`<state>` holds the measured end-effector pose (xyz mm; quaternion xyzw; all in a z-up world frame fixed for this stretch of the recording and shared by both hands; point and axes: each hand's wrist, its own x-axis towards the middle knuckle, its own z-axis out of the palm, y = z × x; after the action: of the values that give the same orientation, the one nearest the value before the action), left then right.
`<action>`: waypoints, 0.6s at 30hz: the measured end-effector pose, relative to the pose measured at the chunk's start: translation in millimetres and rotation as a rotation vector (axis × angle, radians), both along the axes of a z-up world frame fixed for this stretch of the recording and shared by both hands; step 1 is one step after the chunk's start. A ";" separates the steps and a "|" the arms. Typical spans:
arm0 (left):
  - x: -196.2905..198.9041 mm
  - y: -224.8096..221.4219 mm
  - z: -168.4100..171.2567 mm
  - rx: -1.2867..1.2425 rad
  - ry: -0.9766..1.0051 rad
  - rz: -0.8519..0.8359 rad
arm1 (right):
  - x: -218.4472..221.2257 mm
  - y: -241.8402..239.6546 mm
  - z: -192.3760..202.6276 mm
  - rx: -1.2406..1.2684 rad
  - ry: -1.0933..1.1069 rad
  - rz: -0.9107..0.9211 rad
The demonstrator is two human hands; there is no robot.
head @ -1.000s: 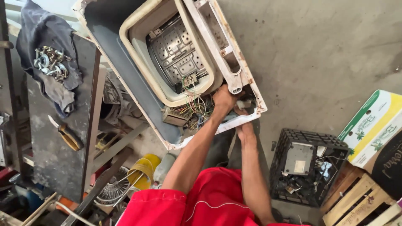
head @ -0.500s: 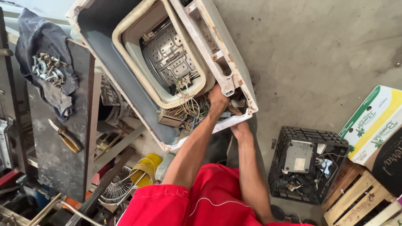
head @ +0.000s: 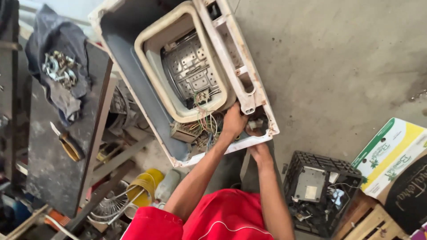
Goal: Dismantling and repairing the internal wiring and components of an appliance frame using pliers and a screwdriver.
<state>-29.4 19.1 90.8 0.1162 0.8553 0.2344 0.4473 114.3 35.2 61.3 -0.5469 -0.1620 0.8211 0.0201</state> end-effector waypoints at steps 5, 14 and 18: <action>-0.9 -8.2 -9.0 0.215 0.093 0.019 | 11.2 9.9 0.5 0.128 -0.086 0.138; 10.2 -1.9 -28.1 0.090 -0.034 0.039 | 125.8 75.6 -1.6 0.570 -0.417 0.383; 12.2 1.7 -15.9 0.122 -0.063 0.038 | 109.2 138.0 26.4 1.054 -0.524 0.380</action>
<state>-17.2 20.9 74.9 0.1194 0.8271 0.2980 0.4614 223.5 173.2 87.7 -0.6085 -0.6400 0.4583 0.1007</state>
